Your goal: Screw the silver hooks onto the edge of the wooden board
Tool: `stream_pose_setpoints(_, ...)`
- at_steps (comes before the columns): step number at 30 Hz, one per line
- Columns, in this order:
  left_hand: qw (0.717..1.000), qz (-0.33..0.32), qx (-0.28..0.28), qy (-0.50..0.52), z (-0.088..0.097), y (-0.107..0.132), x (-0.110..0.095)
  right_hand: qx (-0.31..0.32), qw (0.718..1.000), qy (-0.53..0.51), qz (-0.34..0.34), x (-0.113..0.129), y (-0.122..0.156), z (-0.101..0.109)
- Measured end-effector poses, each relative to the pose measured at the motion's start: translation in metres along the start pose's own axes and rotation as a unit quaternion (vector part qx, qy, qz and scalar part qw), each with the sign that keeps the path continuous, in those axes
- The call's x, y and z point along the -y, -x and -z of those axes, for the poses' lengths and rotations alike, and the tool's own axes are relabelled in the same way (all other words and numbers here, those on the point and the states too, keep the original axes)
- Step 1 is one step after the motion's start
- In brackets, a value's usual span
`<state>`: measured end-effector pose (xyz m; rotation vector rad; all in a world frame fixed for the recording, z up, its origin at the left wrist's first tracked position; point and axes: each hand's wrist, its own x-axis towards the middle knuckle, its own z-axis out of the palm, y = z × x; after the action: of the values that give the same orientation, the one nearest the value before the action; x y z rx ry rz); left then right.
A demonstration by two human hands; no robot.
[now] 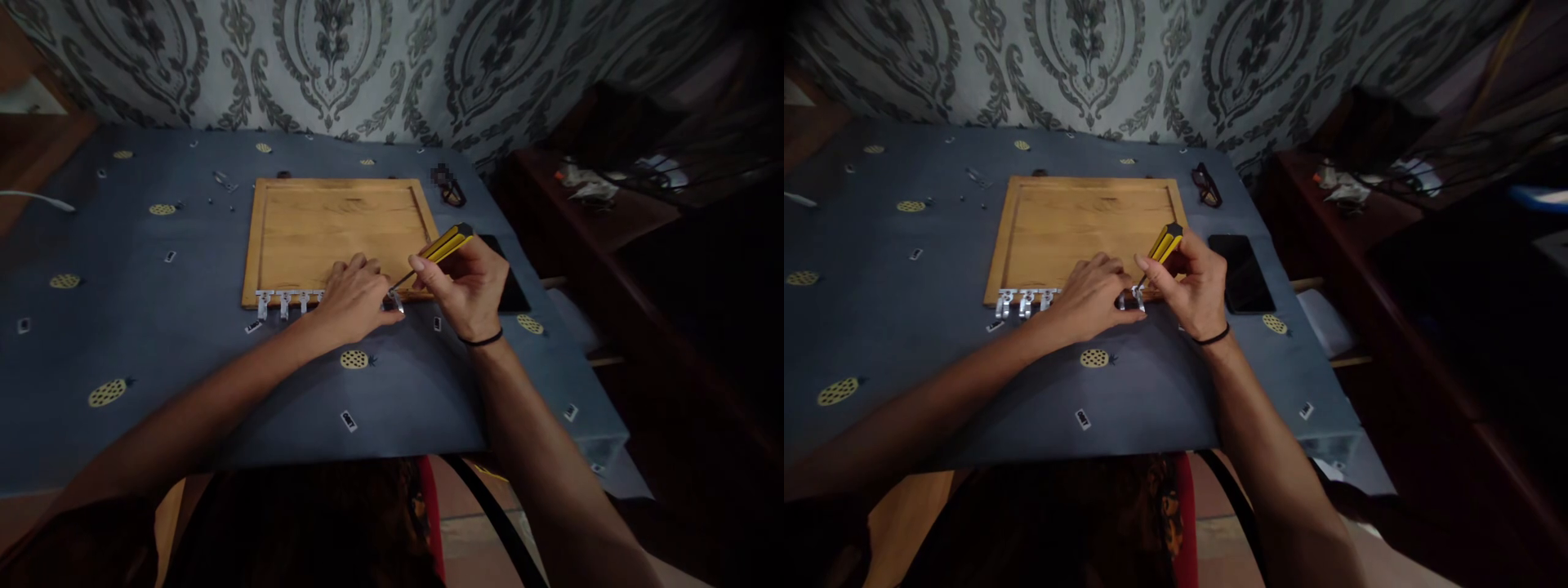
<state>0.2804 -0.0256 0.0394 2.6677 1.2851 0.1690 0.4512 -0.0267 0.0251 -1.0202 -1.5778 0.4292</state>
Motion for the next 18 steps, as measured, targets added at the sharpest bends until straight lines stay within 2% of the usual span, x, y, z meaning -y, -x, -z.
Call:
stream_pose_setpoints(12, 1.000, 0.001, -0.001, 0.002, -0.0003, -0.0006, 0.0000, 0.040, 0.999, 0.000, -0.033, 0.0055, 0.0009, 0.0045)
stream_pose_setpoints(18, 1.000, -0.004, -0.005, 0.001, -0.0022, -0.0006, 0.0017, -0.026, 0.999, -0.004, -0.021, -0.0009, 0.0013, 0.0040)
